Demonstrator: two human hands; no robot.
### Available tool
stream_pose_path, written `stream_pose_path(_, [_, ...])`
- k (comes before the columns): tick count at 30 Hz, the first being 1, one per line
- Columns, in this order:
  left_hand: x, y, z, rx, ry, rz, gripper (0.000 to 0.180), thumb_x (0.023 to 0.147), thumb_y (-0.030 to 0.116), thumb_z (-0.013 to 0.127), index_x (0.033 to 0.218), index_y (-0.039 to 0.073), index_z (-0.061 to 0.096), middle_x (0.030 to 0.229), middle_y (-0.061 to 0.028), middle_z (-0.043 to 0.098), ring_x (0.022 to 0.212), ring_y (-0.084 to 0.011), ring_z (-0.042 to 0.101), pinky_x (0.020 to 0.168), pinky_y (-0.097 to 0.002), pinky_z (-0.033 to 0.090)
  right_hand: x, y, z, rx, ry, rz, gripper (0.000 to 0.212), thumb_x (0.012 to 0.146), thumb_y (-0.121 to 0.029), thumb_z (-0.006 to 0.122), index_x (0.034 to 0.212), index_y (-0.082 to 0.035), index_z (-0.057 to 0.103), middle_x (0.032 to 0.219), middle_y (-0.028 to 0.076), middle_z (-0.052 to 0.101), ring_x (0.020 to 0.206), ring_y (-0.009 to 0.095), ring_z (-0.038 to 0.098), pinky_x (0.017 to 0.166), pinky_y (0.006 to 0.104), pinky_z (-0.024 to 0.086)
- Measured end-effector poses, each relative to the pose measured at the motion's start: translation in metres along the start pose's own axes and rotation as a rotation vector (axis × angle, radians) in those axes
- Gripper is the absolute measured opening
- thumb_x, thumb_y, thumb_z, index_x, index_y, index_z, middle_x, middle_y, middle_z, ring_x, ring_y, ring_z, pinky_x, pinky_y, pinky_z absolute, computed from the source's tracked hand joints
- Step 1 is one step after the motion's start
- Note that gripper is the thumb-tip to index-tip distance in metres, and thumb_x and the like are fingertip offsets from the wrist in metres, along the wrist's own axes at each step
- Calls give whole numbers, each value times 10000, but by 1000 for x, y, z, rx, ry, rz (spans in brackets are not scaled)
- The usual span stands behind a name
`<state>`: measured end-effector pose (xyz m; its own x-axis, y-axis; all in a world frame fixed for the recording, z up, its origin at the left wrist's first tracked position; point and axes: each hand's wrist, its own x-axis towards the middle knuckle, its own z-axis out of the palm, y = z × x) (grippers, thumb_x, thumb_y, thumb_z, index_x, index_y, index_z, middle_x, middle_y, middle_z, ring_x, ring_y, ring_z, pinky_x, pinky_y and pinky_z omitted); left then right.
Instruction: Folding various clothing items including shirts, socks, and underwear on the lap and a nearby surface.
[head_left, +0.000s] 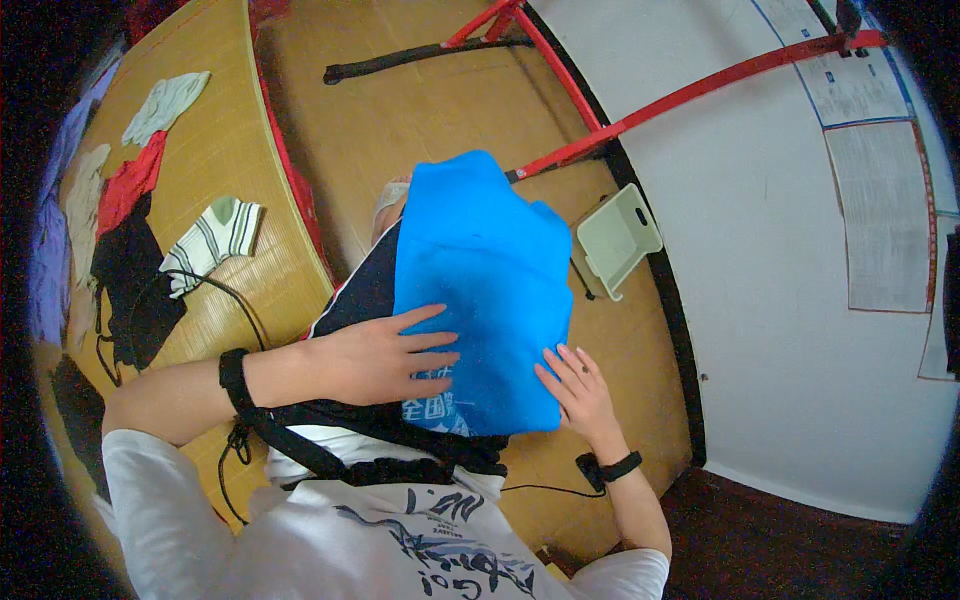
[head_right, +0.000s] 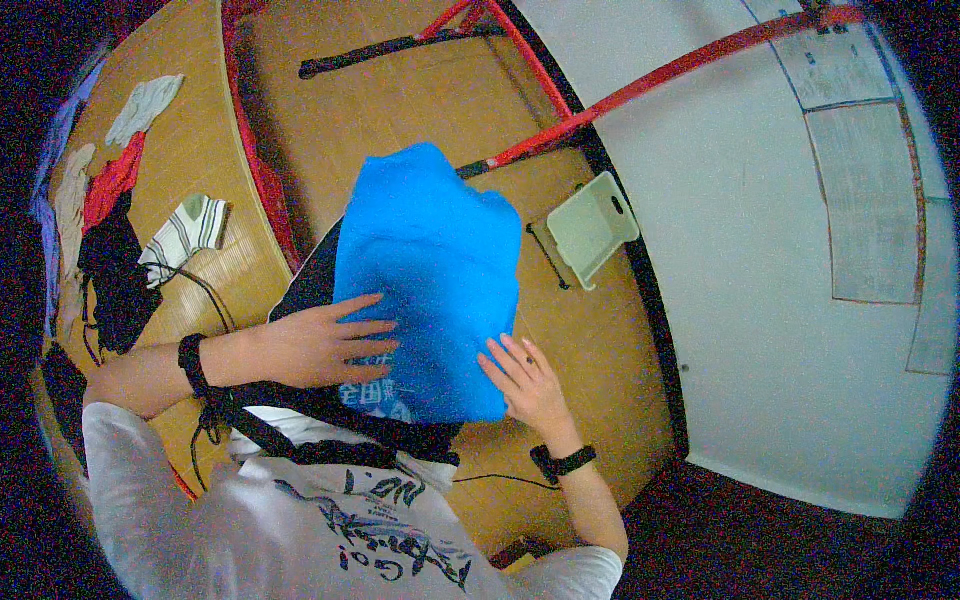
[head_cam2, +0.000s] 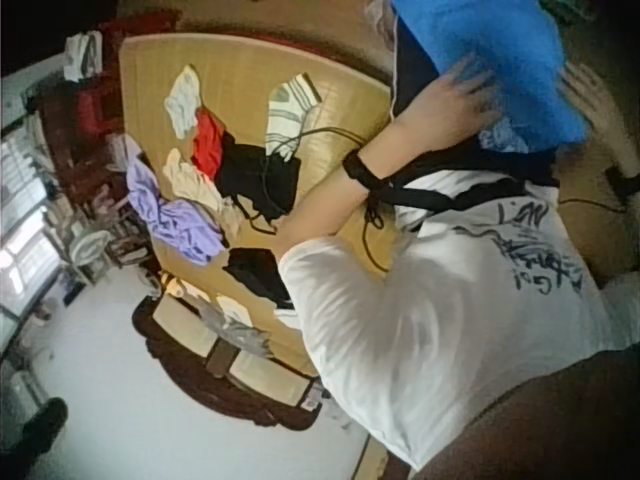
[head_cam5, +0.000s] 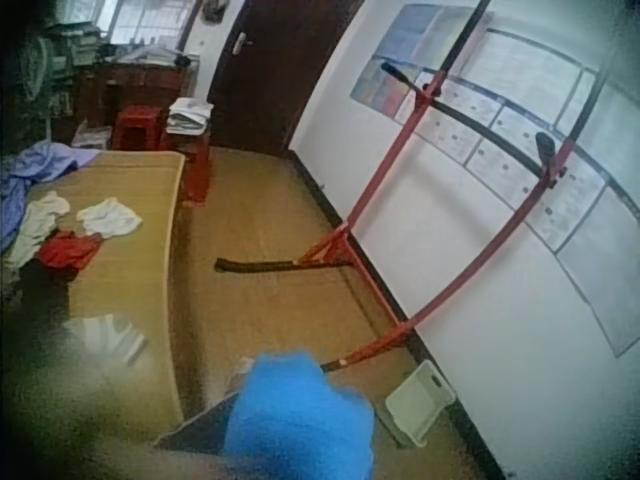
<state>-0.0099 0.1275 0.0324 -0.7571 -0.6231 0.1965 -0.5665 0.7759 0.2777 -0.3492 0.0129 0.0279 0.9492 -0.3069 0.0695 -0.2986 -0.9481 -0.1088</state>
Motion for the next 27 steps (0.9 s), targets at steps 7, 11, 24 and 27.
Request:
stream_pose_path(7, [-10,-12,-34,-150,104,-302,616,701,63,616,1303,108,491,1345,-150,478,1292,-322,399,1092,-482,298,22,19,-18,155,-29,174,506,775,-40,583,1275,-73,514,1364,130,475,1286,298,425,1077,413,330])
stream_pose_path(11, [3,-23,-28,-264,612,-746,396,863,86,596,1240,13,496,1171,-176,558,1017,-327,563,889,-381,462,42,17,-8,803,218,690,461,879,-139,607,1303,-31,463,1312,158,508,1221,250,484,1033,365,367])
stream_pose_path(24, [-10,37,-36,-958,367,-1114,436,812,137,710,1103,-33,434,818,-126,574,681,-168,592,601,-306,496,12,-13,-4,1139,-74,945,247,877,-195,670,999,-71,495,796,-49,472,731,61,429,674,226,396])
stream_pose_path(27, [-10,54,-40,-1324,120,-1154,342,838,159,699,1010,-48,488,732,-117,620,594,-141,617,514,-275,485,4,-26,-5,1231,-122,962,223,883,-204,661,961,-67,503,792,-49,464,719,57,423,656,224,391])
